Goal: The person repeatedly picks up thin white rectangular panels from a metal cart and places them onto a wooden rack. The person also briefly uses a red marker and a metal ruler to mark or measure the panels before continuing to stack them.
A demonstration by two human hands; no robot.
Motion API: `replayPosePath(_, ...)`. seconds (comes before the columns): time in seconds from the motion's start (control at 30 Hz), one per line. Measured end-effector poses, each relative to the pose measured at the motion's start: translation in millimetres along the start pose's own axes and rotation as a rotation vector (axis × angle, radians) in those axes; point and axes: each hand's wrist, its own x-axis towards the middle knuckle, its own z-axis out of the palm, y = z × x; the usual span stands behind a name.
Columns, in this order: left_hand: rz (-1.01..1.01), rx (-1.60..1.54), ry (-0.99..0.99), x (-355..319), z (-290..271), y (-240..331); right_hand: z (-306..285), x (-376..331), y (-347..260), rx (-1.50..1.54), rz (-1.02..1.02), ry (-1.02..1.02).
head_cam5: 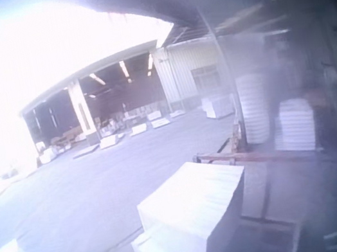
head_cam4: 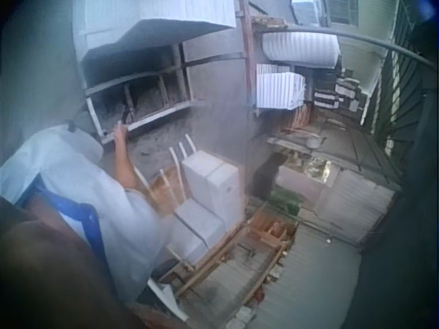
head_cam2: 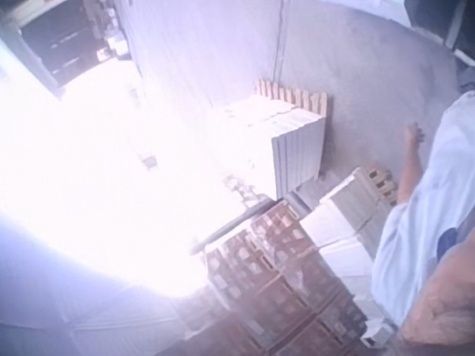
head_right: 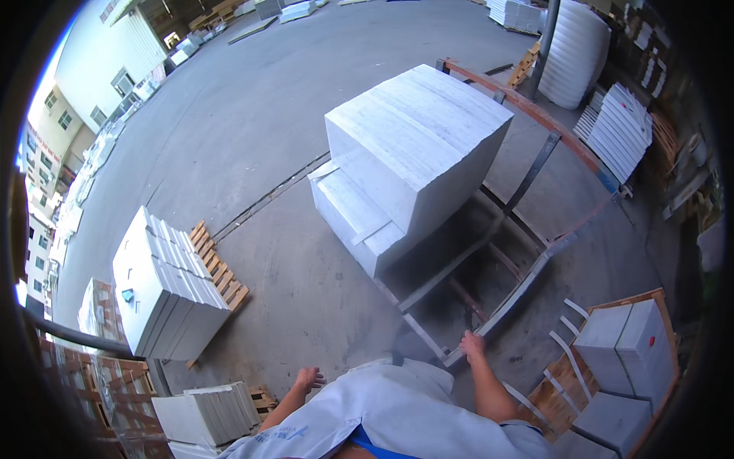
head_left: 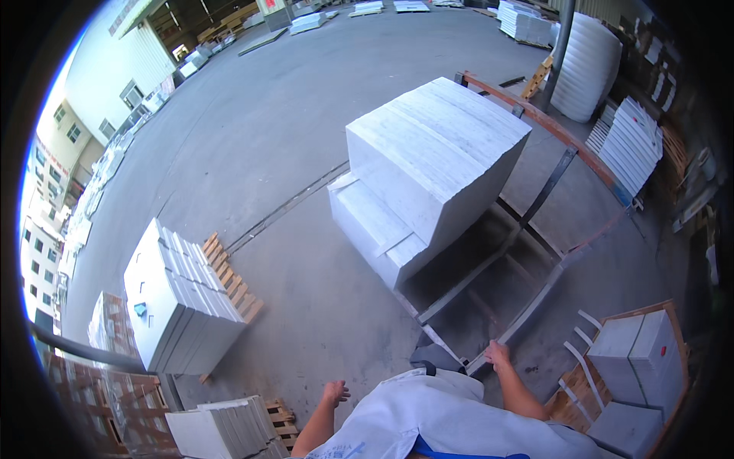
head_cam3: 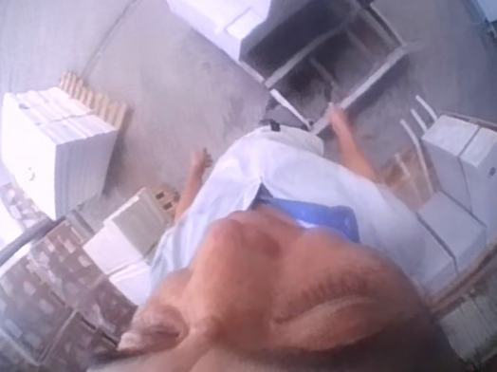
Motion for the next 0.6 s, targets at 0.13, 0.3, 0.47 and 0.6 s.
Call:
replayPosePath(0.13,0.122,0.016,-0.008,23.9,5.2,99.2,87.7,32.3,-68.6,-0.183,-0.045,0.167)
replayPosePath(0.3,0.185,-0.039,-0.093,48.5,24.1,218.6,182.3,59.8,-162.3,-0.327,-0.193,0.162)
replayPosePath(0.47,0.226,0.025,-0.169,94.0,31.1,348.1,254.0,94.7,-231.1,-0.243,-0.313,0.153)
replayPosePath(0.6,0.356,0.063,-0.210,154.4,24.1,475.3,299.1,134.6,-266.5,-0.274,-0.353,0.239)
